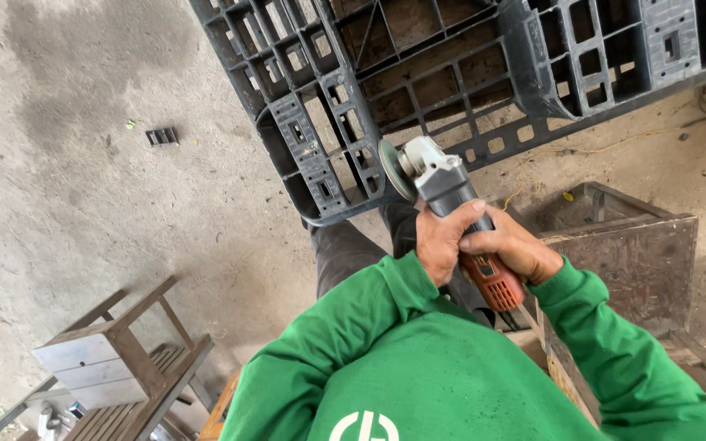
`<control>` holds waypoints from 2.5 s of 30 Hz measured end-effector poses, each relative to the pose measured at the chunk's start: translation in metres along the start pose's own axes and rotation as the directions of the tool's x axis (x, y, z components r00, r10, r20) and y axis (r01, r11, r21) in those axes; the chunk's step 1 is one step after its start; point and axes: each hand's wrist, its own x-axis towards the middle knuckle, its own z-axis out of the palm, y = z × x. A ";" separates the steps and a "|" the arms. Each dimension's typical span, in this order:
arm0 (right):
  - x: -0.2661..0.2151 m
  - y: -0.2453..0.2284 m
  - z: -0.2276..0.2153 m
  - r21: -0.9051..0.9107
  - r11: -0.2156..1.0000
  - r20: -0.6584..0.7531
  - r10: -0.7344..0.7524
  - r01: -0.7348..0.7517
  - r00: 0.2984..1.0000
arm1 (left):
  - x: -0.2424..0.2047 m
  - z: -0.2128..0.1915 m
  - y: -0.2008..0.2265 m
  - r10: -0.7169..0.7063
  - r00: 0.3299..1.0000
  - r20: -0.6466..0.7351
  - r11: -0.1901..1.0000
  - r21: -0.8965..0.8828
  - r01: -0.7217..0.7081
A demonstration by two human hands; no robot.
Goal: The person uses an angle grinder to cut through the ribs and segments of a plastic pallet, holding the tool with both hands while moving it along the plastic surface.
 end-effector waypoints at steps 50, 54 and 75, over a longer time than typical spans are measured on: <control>0.031 -0.046 -0.015 0.003 1.000 0.050 -0.017 0.017 0.999 | 0.024 0.013 0.029 0.042 0.999 0.006 0.992 -0.116 -0.041; 0.008 -0.026 -0.008 0.068 0.994 0.054 0.087 -0.091 0.995 | 0.005 0.014 0.014 -0.024 0.999 -0.047 0.997 -0.071 0.021; 0.033 -0.061 -0.038 0.058 0.981 0.124 0.174 -0.183 0.977 | 0.046 0.035 0.009 0.130 0.976 -0.176 0.975 -0.154 -0.158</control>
